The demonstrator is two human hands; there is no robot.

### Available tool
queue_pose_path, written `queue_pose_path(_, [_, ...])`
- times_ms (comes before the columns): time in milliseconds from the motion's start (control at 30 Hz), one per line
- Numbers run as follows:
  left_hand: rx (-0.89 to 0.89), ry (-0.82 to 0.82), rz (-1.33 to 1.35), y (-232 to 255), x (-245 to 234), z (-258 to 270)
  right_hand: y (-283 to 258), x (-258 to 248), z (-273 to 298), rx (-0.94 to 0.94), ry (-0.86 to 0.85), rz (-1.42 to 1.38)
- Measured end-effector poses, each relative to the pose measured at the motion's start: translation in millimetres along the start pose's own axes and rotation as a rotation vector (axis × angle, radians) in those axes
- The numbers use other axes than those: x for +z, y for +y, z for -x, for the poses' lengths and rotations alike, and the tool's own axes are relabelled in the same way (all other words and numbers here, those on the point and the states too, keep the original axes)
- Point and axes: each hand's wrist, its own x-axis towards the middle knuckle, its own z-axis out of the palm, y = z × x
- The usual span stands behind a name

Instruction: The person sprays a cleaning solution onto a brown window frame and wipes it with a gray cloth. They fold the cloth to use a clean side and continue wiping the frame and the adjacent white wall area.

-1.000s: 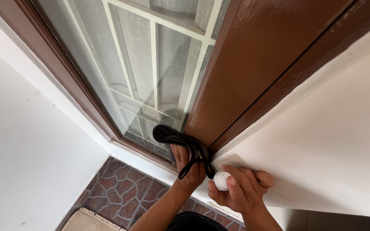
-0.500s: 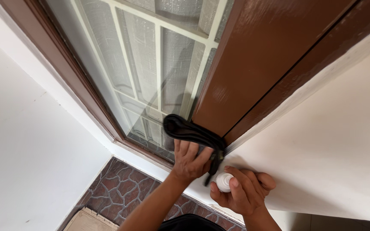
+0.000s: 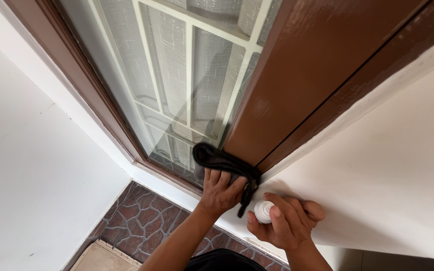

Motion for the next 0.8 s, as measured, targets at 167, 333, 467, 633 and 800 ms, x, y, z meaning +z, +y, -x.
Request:
queue_pose_path(167, [-0.048, 0.156, 0.084, 6, -8, -41, 0, -1, -1, 0.006, -0.009, 0.0])
queue_pose_path(333, [-0.204, 0.122, 0.024, 22, 5, -18, 4, -2, 1, -0.005, -0.022, 0.016])
queue_pose_path(467, [-0.134, -0.035, 0.006, 13, 9, 14, 4, -2, -1, -0.01, -0.018, 0.015])
queue_pose_path(633, [0.06, -0.042, -0.033, -5, -2, 4, 2, -1, 0, -0.004, -0.014, 0.005])
queue_pose_path(800, [0.005, 0.037, 0.008, -2, -5, -17, 2, 1, 0, -0.001, -0.006, 0.009])
